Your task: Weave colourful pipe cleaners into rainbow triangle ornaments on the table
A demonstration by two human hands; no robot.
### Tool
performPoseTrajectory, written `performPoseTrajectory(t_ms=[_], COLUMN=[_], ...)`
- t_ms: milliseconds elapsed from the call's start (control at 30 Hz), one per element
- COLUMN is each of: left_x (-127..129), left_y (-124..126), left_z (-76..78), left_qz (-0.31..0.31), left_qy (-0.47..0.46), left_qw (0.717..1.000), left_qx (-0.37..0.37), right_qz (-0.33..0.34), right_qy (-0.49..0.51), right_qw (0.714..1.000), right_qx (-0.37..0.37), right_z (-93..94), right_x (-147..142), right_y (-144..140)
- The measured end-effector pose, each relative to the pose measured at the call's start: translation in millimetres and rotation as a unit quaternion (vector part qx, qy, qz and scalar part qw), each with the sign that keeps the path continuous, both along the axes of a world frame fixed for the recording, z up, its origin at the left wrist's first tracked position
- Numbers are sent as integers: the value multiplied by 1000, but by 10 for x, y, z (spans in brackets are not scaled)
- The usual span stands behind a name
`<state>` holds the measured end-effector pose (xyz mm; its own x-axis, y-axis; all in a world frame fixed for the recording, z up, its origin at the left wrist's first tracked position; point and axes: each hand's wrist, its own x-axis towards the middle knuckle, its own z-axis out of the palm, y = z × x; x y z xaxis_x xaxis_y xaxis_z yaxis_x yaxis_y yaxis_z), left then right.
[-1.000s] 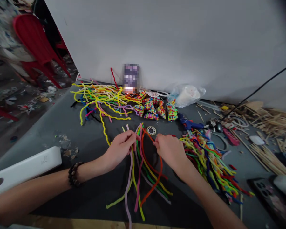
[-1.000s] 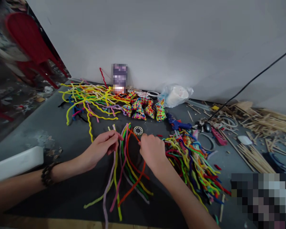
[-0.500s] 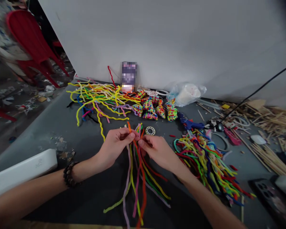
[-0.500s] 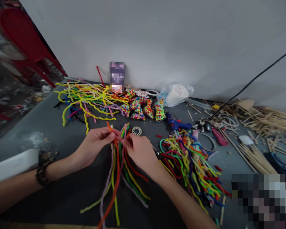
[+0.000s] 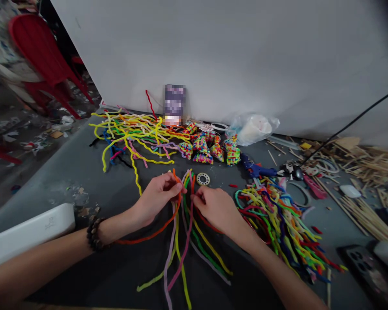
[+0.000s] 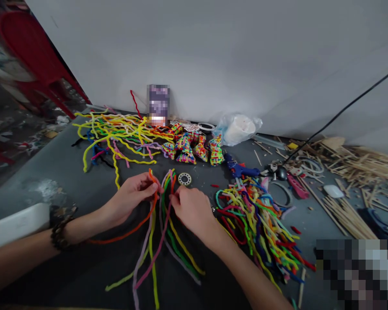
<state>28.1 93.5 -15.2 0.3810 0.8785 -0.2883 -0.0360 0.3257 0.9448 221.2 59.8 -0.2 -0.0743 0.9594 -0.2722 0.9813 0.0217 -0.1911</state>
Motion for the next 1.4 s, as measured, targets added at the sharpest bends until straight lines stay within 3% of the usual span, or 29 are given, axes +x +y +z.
performPoseTrajectory(t_ms=[200, 367, 600, 800, 967, 1067, 1233, 1300, 1400], left_x=[7, 10, -1, 1, 10, 23, 26, 16, 1], left_y=[-29, -73, -86, -58, -86, -163, -260, -259, -246], left_z=[-16, 20, 31, 42, 108, 169, 226, 235, 247], left_qz=[-13, -37, -58, -61, -118, -173, -188, -181, -193], left_qy=[-9, -29, -67, -47, -38, -66, -97, -99, -96], left_qw=[1000, 999, 995, 997, 992, 982, 965, 962, 956], left_qx=[-20, -12, -34, -8, -11, -42, -153, -180, -198], right_qz=[-23, 14, 31, 16, -59, -40, -18, 1, 18], right_qy=[73, 196, 218, 274, 407, 495, 641, 651, 627], right_qw=[995, 978, 971, 956, 903, 867, 765, 755, 775], right_qx=[57, 65, 97, 99, 128, 39, -66, -84, -74], right_z=[168, 201, 130, 256, 296, 241, 166, 161, 147], right_x=[86, -79, -234, -131, 18, 59, 130, 198, 291], right_y=[-38, -195, -311, -262, -161, -98, -15, 23, 73])
